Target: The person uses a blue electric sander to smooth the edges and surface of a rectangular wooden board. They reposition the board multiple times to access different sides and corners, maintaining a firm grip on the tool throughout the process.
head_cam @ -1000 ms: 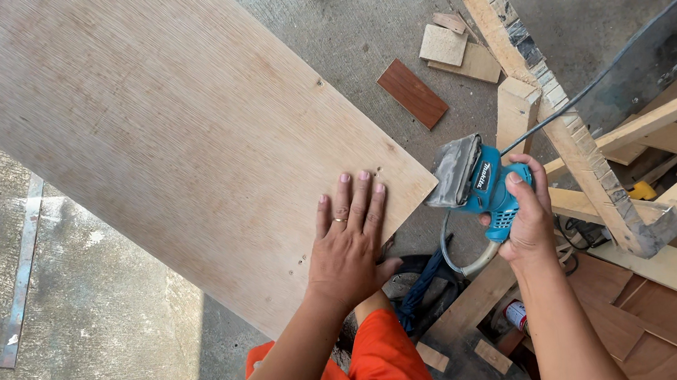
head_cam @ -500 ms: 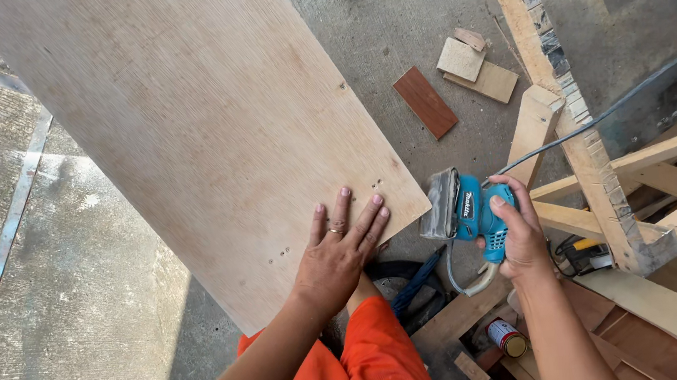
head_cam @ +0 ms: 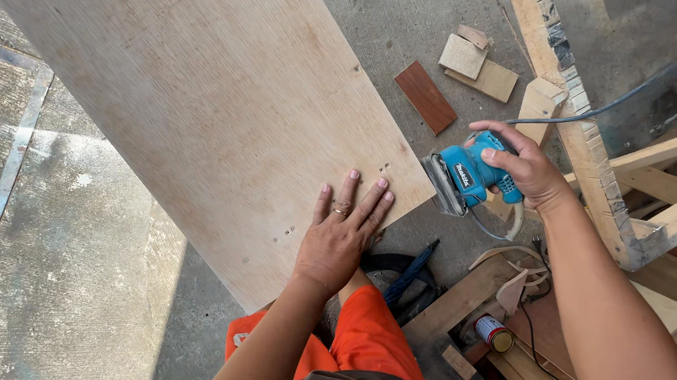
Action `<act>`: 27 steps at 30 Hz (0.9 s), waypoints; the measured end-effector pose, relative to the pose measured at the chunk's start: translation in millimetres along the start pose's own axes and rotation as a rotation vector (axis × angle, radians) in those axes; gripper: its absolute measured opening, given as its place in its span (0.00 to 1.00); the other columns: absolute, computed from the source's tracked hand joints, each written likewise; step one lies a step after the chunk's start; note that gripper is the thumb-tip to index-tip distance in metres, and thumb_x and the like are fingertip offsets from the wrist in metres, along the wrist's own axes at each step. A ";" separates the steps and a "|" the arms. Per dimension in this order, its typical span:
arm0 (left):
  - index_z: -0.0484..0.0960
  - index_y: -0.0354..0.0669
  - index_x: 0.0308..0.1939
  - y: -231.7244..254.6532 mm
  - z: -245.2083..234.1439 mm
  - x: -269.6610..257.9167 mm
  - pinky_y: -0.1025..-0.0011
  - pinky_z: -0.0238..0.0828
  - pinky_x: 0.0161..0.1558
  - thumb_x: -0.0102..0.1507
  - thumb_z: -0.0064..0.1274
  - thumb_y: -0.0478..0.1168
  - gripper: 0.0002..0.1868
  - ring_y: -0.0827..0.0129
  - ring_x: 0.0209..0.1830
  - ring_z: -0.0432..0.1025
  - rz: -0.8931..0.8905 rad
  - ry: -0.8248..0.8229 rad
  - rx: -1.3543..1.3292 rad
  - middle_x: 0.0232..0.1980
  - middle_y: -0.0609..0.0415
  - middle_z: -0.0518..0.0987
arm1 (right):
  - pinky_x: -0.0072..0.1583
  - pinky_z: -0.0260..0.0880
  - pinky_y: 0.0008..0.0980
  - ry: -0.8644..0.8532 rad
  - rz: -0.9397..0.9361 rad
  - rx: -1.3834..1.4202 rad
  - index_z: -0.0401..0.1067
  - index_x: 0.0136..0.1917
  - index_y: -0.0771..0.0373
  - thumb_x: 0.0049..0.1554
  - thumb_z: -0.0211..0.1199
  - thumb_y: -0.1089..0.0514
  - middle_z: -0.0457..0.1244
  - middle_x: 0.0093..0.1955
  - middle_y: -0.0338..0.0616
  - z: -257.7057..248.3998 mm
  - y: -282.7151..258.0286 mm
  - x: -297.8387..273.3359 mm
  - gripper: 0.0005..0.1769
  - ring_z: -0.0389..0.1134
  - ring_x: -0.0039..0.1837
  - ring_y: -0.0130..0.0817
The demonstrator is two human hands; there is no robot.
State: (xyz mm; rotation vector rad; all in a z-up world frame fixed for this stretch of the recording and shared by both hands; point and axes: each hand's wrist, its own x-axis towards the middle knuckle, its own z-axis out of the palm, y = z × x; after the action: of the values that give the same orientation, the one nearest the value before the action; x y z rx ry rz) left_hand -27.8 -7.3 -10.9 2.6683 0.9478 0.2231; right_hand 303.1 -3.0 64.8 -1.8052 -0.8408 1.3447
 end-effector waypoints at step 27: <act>0.47 0.67 0.83 4.1 -12.2 2.2 0.47 0.38 0.76 0.68 0.43 0.50 0.39 0.55 0.86 0.38 -0.017 0.050 0.060 0.86 0.66 0.46 | 0.28 0.66 0.29 0.203 0.081 0.168 0.69 0.70 0.53 0.56 0.64 0.52 0.65 0.59 0.48 16.1 28.8 -31.6 0.28 0.67 0.39 0.37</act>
State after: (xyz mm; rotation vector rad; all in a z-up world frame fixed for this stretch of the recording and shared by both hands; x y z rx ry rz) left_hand -26.7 -6.1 2.0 2.7201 1.0072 0.2631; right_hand 282.1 -41.9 53.0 -1.8223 -0.5369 1.2188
